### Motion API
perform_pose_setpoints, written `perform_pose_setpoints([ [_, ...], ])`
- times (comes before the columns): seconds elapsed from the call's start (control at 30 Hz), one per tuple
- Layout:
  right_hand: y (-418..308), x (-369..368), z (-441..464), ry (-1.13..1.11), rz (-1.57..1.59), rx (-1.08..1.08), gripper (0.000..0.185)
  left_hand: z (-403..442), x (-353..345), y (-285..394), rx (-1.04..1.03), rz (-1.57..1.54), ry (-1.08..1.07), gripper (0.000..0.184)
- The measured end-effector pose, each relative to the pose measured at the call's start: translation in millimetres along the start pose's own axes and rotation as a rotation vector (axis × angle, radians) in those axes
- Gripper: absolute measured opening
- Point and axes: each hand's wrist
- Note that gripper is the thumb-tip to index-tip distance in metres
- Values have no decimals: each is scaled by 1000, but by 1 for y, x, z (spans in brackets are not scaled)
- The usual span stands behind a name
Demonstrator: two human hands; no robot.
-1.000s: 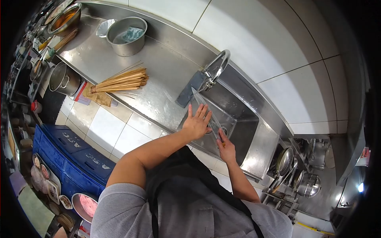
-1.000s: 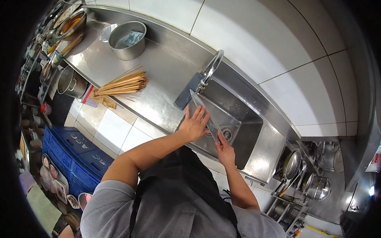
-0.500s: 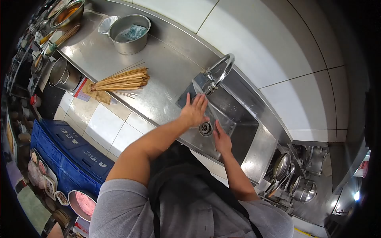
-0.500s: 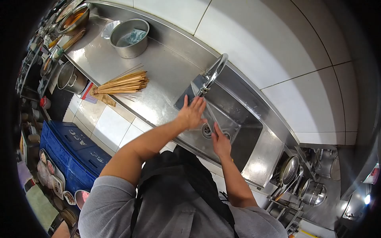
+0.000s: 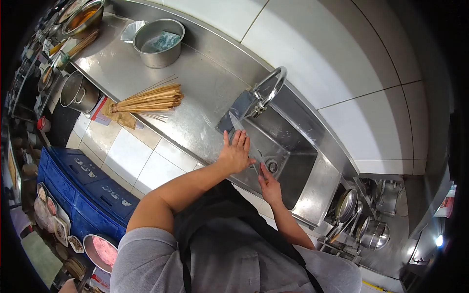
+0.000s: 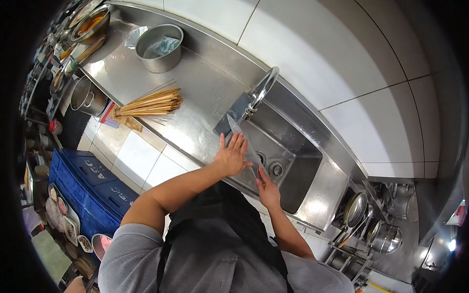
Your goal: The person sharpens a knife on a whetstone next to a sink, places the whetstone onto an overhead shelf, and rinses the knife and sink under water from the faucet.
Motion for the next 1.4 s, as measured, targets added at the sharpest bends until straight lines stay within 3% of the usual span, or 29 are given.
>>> perform_pose_setpoints([
  [0.07, -2, -3, 15, -56, -38, -84, 58, 23, -16, -13, -5, -1, 35, 95],
  [0.13, 4, -11, 64, 136, -139, 114, 58, 58, -17, -37, -54, 71, 223, 90],
  [0.33, -35, -1, 109, 194, -85, 44, 56, 107, 25, -72, -68, -3, 235, 80],
  [0.5, 0, -10, 21, 95, -20, 217, 55, 14, 7, -36, -48, 50, 178, 86],
  [0.57, 0, -18, 33, 61, -9, 198, 56, 0, 13, -27, 8, 42, -40, 90],
  [0.77, -50, -11, 148, 147, -60, 244, 56, 98, 39, -94, 82, 53, 174, 90],
  [0.83, -75, -1, 147, 130, -131, 85, 56, 113, 58, -101, 89, -48, 118, 90],
  [1.0, -22, -12, 77, 160, -35, 318, 56, 42, 23, -51, 17, 66, 107, 92],
  [1.13, 6, -5, 40, 76, -19, 242, 56, 5, 1, -18, -34, 22, 39, 93],
  [1.4, -42, 4, 149, 235, -112, 139, 55, 118, 34, -64, 31, 49, 155, 90],
])
Point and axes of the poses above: each hand's wrist, its own z-axis towards the middle knuckle, its own x-axis out of the back of the hand, y = z × x
